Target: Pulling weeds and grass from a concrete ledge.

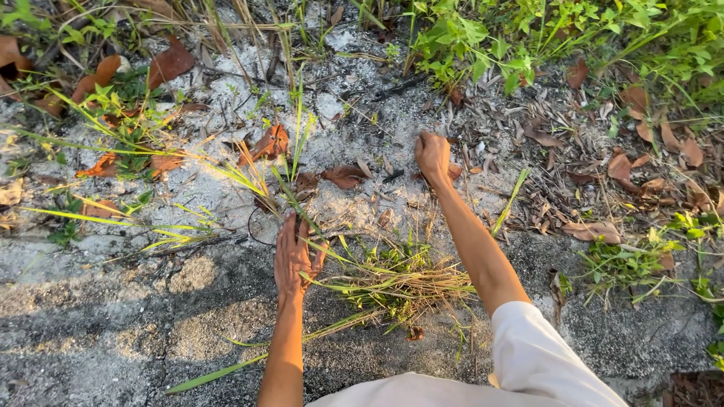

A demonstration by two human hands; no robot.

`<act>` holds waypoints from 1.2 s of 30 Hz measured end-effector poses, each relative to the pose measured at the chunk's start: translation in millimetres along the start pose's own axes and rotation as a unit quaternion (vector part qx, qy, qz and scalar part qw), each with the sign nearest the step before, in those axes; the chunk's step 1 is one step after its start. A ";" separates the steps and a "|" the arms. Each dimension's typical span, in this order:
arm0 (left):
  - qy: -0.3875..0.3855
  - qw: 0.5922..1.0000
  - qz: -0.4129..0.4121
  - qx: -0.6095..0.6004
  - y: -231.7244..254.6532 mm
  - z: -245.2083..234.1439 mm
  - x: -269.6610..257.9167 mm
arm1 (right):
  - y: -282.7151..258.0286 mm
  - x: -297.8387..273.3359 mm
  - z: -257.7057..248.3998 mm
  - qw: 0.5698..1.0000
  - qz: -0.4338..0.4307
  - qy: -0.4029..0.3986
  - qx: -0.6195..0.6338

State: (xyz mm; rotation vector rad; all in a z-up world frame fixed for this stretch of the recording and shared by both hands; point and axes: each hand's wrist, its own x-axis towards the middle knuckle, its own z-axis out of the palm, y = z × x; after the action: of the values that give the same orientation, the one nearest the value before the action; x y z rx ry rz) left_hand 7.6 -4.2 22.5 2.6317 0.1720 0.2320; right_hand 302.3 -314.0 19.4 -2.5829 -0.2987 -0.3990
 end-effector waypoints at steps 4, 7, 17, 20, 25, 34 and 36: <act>-0.021 1.000 -0.011 0.005 -0.4 -1.9 1.0 | -12.8 -8.7 -3.2 0.999 0.030 0.021 0.036; -0.017 1.000 -0.007 -0.007 -2.3 0.4 1.5 | 5.1 -5.5 16.4 0.995 0.075 0.054 0.040; 0.002 1.000 0.016 -0.015 -6.5 4.9 0.0 | 48.9 30.3 62.0 0.939 0.290 0.119 0.143; -0.004 1.000 0.015 -0.013 -8.7 6.5 -1.0 | 34.7 26.4 52.7 0.950 0.256 0.102 0.145; -0.019 1.000 0.006 -0.006 -13.7 14.0 -1.9 | 32.9 59.6 51.6 0.936 0.334 0.012 0.114; -0.021 1.000 0.007 0.003 -15.1 16.4 -3.2 | 40.9 74.4 71.7 0.937 0.291 0.072 0.179; -0.012 1.000 0.014 -0.006 -16.1 17.3 -2.4 | 28.6 61.0 62.0 0.941 0.277 0.073 0.182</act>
State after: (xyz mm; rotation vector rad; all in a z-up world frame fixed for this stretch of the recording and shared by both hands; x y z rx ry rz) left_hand 7.4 1.5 -0.6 2.6244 0.1262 0.2110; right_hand 381.1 -298.3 -24.4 -2.1365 0.3730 -0.2892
